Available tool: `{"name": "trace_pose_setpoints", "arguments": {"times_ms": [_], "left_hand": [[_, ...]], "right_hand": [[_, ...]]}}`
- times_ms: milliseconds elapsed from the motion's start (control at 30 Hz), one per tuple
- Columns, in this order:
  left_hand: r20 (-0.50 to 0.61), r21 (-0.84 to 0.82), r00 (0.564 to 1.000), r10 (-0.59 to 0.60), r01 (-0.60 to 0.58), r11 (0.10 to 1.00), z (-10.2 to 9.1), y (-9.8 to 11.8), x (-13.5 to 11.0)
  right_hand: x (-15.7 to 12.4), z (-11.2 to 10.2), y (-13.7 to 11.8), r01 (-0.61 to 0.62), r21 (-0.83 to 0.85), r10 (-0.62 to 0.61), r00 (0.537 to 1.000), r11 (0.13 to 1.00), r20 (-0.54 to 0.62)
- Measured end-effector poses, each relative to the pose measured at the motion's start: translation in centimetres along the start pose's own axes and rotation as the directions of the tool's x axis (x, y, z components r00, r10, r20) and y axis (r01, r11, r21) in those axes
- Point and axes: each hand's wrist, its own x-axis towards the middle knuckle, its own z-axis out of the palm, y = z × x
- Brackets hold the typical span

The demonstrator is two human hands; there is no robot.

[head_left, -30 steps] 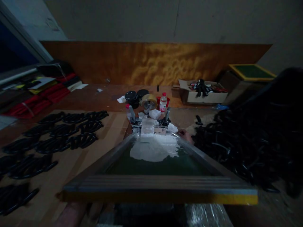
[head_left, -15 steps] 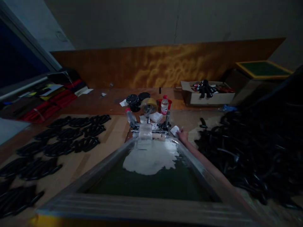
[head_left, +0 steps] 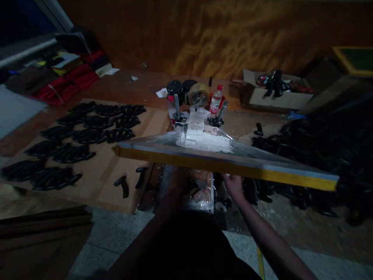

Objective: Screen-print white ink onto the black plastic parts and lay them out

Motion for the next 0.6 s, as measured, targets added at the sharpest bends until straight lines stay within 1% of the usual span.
{"name": "trace_pose_setpoints", "arguments": {"times_ms": [33, 67, 100, 133, 167, 200, 233, 267, 300, 333, 400, 500, 533, 600], "left_hand": [[0.017, 0.020, 0.999, 0.030, -0.030, 0.999, 0.7, 0.1, 0.1], [0.022, 0.050, 0.999, 0.043, -0.044, 0.998, 1.1, 0.0, 0.1], [0.019, 0.077, 0.999, 0.050, -0.051, 0.996, 1.4, -0.2, 0.2], [0.011, 0.095, 0.998, 0.058, -0.059, 0.994, 1.5, -0.4, 0.1], [0.004, 0.104, 0.997, 0.071, -0.072, 0.992, 1.5, -0.5, 0.1], [-0.001, 0.106, 0.996, 0.087, -0.086, 0.991, 1.4, -0.6, 0.1], [-0.004, 0.103, 0.994, 0.106, -0.105, 0.989, 1.3, -0.6, 0.2], [-0.003, 0.098, 0.992, 0.124, -0.123, 0.988, 1.3, -0.6, 0.2], [0.000, 0.096, 0.990, 0.141, -0.141, 0.985, 1.2, -0.5, 0.3], [0.001, 0.096, 0.988, 0.156, -0.155, 0.983, 1.2, -0.5, 0.3], [0.003, 0.098, 0.987, 0.164, -0.163, 0.982, 1.3, -0.5, 0.4], [0.007, 0.119, 0.992, 0.128, -0.128, 0.985, 1.5, -0.6, 0.5], [0.010, 0.121, 0.992, 0.128, -0.128, 0.984, 1.5, -0.6, 0.5], [0.002, 0.128, 0.989, 0.145, -0.144, 0.981, 1.5, -0.7, 0.5]], "right_hand": [[-1.0, 0.9, -1.0, 0.059, 0.005, -0.059, 0.998, 0.998, 0.027], [-1.8, 1.9, -2.0, 0.143, 0.012, -0.144, 0.988, 0.990, 0.056], [-2.4, 2.7, -3.0, 0.245, 0.017, -0.246, 0.965, 0.969, 0.090], [-2.8, 3.5, -4.0, 0.353, 0.012, -0.351, 0.927, 0.936, 0.132], [-3.1, 4.1, -4.8, 0.455, -0.003, -0.447, 0.875, 0.890, 0.186], [-3.3, 4.6, -5.4, 0.537, -0.026, -0.515, 0.821, 0.843, 0.246], [-3.4, 5.1, -5.8, 0.592, -0.053, -0.551, 0.775, 0.804, 0.308], [-3.5, 5.3, -6.0, 0.632, -0.077, -0.567, 0.736, 0.771, 0.370], [-3.7, 5.5, -5.9, 0.659, -0.098, -0.569, 0.707, 0.746, 0.419], [-4.0, 5.5, -5.6, 0.676, -0.115, -0.567, 0.688, 0.728, 0.453], [-4.6, 5.3, -4.6, 0.694, -0.135, -0.563, 0.669, 0.707, 0.485], [-5.3, 4.5, -3.6, 0.716, -0.142, -0.570, 0.645, 0.683, 0.510], [-5.4, 4.3, -3.5, 0.722, -0.142, -0.571, 0.637, 0.677, 0.518], [-5.2, 4.3, -4.0, 0.723, -0.145, -0.568, 0.636, 0.676, 0.522]]}}
